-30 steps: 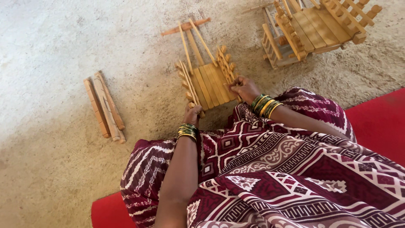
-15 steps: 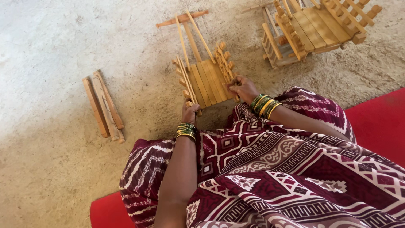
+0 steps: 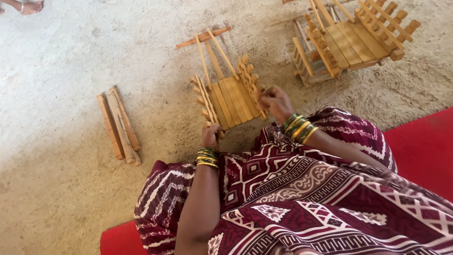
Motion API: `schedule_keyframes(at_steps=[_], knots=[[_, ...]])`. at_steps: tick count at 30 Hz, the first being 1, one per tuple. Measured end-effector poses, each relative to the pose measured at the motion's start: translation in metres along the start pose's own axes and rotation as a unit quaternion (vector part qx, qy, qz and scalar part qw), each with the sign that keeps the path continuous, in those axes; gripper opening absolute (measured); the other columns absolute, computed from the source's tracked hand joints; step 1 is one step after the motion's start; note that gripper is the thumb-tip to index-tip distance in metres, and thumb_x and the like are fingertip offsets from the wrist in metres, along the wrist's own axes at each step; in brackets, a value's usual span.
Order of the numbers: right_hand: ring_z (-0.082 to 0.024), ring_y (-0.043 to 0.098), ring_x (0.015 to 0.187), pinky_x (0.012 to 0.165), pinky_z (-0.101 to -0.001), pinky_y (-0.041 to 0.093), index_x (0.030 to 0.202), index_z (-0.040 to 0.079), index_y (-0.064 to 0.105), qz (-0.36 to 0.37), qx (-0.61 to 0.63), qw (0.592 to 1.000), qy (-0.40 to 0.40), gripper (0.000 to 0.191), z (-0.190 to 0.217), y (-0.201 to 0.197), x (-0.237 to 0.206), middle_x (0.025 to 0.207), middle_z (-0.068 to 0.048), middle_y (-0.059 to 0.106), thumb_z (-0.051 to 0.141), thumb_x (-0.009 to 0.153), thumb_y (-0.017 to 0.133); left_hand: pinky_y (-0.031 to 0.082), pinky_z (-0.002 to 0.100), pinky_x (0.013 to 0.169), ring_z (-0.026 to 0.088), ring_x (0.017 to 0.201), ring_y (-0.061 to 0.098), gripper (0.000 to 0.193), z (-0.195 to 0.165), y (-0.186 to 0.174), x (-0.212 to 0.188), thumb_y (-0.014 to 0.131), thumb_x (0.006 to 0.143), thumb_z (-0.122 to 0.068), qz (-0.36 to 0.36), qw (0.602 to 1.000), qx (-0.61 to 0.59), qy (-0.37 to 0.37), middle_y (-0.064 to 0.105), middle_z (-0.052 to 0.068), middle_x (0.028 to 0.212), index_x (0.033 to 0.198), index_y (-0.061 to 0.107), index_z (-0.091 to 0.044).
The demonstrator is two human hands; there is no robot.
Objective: The person assembles a miniature wooden chair by hand, inserting and adjusting small wooden slats into the frame. They repeatedly reposition the chair and use a small tool to tap and align the pieces. The person also handles a separate flat wooden slat with notches, inspecting it before returning to the chair.
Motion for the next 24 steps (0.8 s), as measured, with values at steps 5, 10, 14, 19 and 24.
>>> schedule_keyframes(at_steps=[5, 10, 14, 19, 24], knots=[[-0.015, 0.061, 0.075, 0.065, -0.0288, 0.053, 0.107, 0.012, 0.058, -0.115, 0.237, 0.956, -0.129, 0.007, 0.03, -0.049, -0.004, 0.094, -0.006, 0.066, 0.013, 0.101, 0.058, 0.047, 0.029, 0.048, 0.014, 0.057, 0.056, 0.011, -0.008, -0.012, -0.006, 0.06, 0.079, -0.003, -0.002, 1.0, 0.02, -0.017, 0.056, 0.003, 0.065, 0.069, 0.057, -0.008], [-0.019, 0.064, 0.083, 0.06, -0.0307, 0.051, 0.111, 0.012, 0.06, -0.179, 0.348, 0.92, -0.021, 0.018, 0.007, -0.076, 0.014, 0.103, -0.008, 0.07, 0.009, 0.094, 0.058, 0.048, 0.027, 0.047, 0.012, 0.054, 0.054, 0.014, -0.015, -0.02, -0.013, 0.072, 0.079, -0.012, -0.022, 0.998, 0.007, -0.061, 0.058, 0.002, 0.066, 0.071, 0.06, -0.011], [-0.015, 0.067, 0.089, 0.068, -0.0312, 0.06, 0.112, 0.012, 0.057, -0.124, 0.229, 0.965, -0.02, 0.012, -0.003, -0.061, 0.006, 0.104, -0.005, 0.066, 0.012, 0.1, 0.056, 0.05, 0.028, 0.049, 0.012, 0.056, 0.056, 0.019, -0.021, -0.02, -0.023, 0.078, 0.081, -0.021, -0.01, 0.995, -0.049, -0.086, 0.06, 0.0, 0.07, 0.076, 0.061, -0.014], [-0.013, 0.067, 0.075, 0.063, -0.0279, 0.057, 0.106, 0.011, 0.059, -0.088, 0.113, 0.98, -0.137, 0.007, 0.025, -0.038, -0.027, 0.093, -0.004, 0.069, 0.009, 0.099, 0.058, 0.056, 0.033, 0.055, 0.014, 0.061, 0.062, 0.019, -0.037, -0.02, -0.027, 0.074, 0.082, -0.03, -0.052, 0.99, -0.081, -0.106, 0.066, 0.002, 0.076, 0.085, 0.067, -0.012], [-0.009, 0.053, 0.064, 0.056, -0.026, 0.044, 0.105, 0.01, 0.056, -0.118, 0.0, 0.9, -0.419, 0.009, 0.061, -0.022, -0.074, 0.087, -0.002, 0.067, 0.004, 0.107, 0.062, 0.053, 0.031, 0.053, 0.015, 0.058, 0.06, 0.029, -0.068, -0.032, -0.028, 0.068, 0.088, -0.038, -0.004, 0.992, -0.07, -0.109, 0.062, 0.004, 0.073, 0.096, 0.066, -0.011]])
Point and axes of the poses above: each hand's wrist, its own x-axis towards the middle knuckle, its own y-axis out of the palm, z = x × y, the point moved 2 cm from there along x, towards the middle knuckle
